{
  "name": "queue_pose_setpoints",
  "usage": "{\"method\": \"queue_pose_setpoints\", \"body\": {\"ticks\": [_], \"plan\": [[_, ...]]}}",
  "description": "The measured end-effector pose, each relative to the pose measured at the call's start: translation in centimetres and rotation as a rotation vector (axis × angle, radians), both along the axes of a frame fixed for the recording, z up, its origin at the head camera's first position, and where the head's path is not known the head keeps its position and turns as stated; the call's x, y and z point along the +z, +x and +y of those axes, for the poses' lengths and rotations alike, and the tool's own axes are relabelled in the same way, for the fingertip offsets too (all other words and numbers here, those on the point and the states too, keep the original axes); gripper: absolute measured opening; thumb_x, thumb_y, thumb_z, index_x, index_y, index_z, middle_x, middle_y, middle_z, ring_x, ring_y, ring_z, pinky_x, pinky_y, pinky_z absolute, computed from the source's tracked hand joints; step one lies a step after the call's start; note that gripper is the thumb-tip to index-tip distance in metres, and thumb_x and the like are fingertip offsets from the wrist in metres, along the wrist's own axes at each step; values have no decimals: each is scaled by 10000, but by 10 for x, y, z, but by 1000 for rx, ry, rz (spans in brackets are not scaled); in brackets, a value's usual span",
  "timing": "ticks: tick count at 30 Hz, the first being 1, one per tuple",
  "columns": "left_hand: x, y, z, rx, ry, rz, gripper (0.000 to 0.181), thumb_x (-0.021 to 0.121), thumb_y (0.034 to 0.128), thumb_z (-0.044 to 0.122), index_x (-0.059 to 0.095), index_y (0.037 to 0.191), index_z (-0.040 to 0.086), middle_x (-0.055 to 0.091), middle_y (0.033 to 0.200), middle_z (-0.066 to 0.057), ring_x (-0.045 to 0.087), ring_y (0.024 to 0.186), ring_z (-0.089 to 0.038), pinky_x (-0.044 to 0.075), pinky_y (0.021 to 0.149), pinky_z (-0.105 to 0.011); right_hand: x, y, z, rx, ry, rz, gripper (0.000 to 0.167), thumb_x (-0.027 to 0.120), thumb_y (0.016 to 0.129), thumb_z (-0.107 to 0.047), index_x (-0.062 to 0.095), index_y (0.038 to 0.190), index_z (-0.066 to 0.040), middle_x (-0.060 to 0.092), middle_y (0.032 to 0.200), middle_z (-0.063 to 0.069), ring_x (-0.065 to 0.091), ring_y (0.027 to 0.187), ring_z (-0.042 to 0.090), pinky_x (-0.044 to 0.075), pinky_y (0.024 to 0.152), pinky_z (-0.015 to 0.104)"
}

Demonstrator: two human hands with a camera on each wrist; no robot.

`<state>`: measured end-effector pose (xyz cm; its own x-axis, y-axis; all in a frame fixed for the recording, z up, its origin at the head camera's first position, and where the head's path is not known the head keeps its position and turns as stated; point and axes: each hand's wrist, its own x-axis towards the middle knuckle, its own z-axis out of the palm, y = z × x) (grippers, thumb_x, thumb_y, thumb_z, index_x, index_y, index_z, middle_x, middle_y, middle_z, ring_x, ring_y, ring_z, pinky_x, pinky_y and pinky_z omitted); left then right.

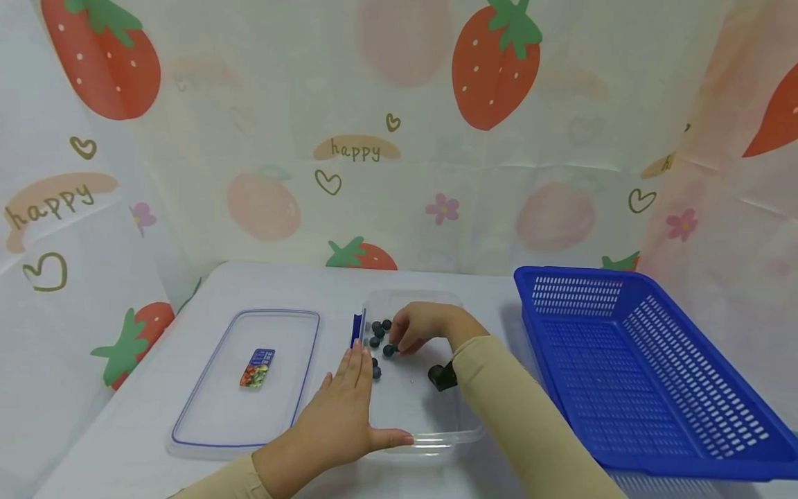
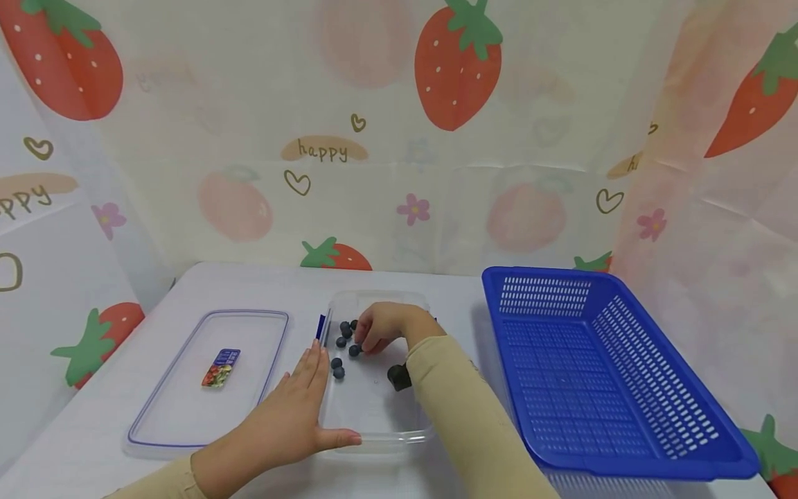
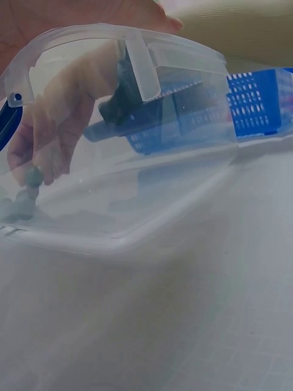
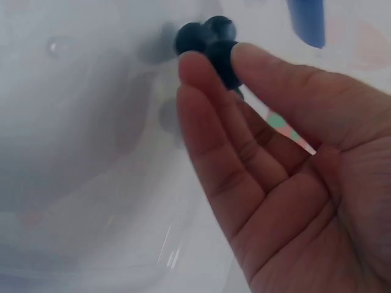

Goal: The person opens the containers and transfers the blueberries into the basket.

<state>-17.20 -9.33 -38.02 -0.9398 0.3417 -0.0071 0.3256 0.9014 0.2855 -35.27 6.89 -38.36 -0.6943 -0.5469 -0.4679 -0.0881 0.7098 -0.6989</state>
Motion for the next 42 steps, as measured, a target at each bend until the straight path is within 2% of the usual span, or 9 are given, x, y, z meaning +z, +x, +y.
{"method": "queue_pose_setpoints", "body": {"ticks": [10, 17, 21, 25, 28, 32, 37, 42], "plan": [[1, -1, -1, 2, 0, -5, 1276, 460, 600, 854, 123, 1438, -47, 28, 1508, -204, 67, 1385, -311, 235, 1015, -582, 2, -5, 2, -3, -99, 11, 121, 630, 819, 22, 631, 936, -10, 612, 861, 102, 643, 784, 201, 531, 718, 305], [1, -2, 0, 6, -12, 3, 1280, 455, 594, 862, 131, 1439, -45, 61, 1507, -203, 81, 1385, -308, 219, 1024, -581, 14, -8, 7, -6, -202, 47, 159, 643, 823, -9, 625, 979, 14, 617, 889, 108, 650, 807, 222, 528, 738, 310], [0, -3, 0, 2, -29, 9, 1299, 405, 578, 892, 128, 1442, -37, 69, 1509, -193, 75, 1386, -311, 204, 1032, -579, 26, -8, 11, 1, -233, 65, 155, 634, 835, -22, 618, 986, 8, 630, 917, 119, 645, 850, 265, 526, 752, 317], [0, -4, -2, -3, -41, 3, 1322, 365, 550, 918, 125, 1447, -23, 64, 1513, -179, 70, 1388, -304, 200, 1033, -580, 42, -7, 18, -5, -228, 101, 120, 639, 833, -31, 620, 951, -42, 628, 947, 112, 642, 877, 280, 526, 755, 320], [0, -4, -5, -8, -47, -4, 1312, 397, 554, 908, 121, 1452, -8, 53, 1518, -160, 63, 1390, -295, 194, 1032, -586, 55, -7, 28, -11, -224, 140, 117, 640, 834, -34, 620, 947, -55, 622, 965, 108, 642, 892, 284, 525, 757, 321], [1, -4, -8, -15, -53, -7, 1297, 443, 567, 886, 117, 1454, -1, 59, 1520, -151, 57, 1391, -295, 182, 1031, -595, 68, -10, 46, -9, -228, 186, 126, 632, 841, -35, 611, 964, -47, 613, 973, 120, 646, 875, 255, 523, 767, 322], [1, -4, -10, -2, -64, -19, 1318, 431, 550, 899, 96, 1457, 2, 48, 1521, -145, 41, 1393, -288, 166, 1043, -584, 87, -8, 74, -4, -239, 232, 177, 626, 839, -31, 591, 1011, -9, 605, 980, 151, 646, 866, 222, 518, 784, 335], [2, -4, -13, 11, -69, -16, 1317, 433, 556, 896, 87, 1456, -1, 47, 1522, -147, 40, 1394, -285, 158, 1051, -573, 104, -5, 105, -27, -277, 258, 205, 622, 833, -5, 568, 1029, 25, 593, 984, 171, 628, 923, 290, 510, 803, 351]]}}
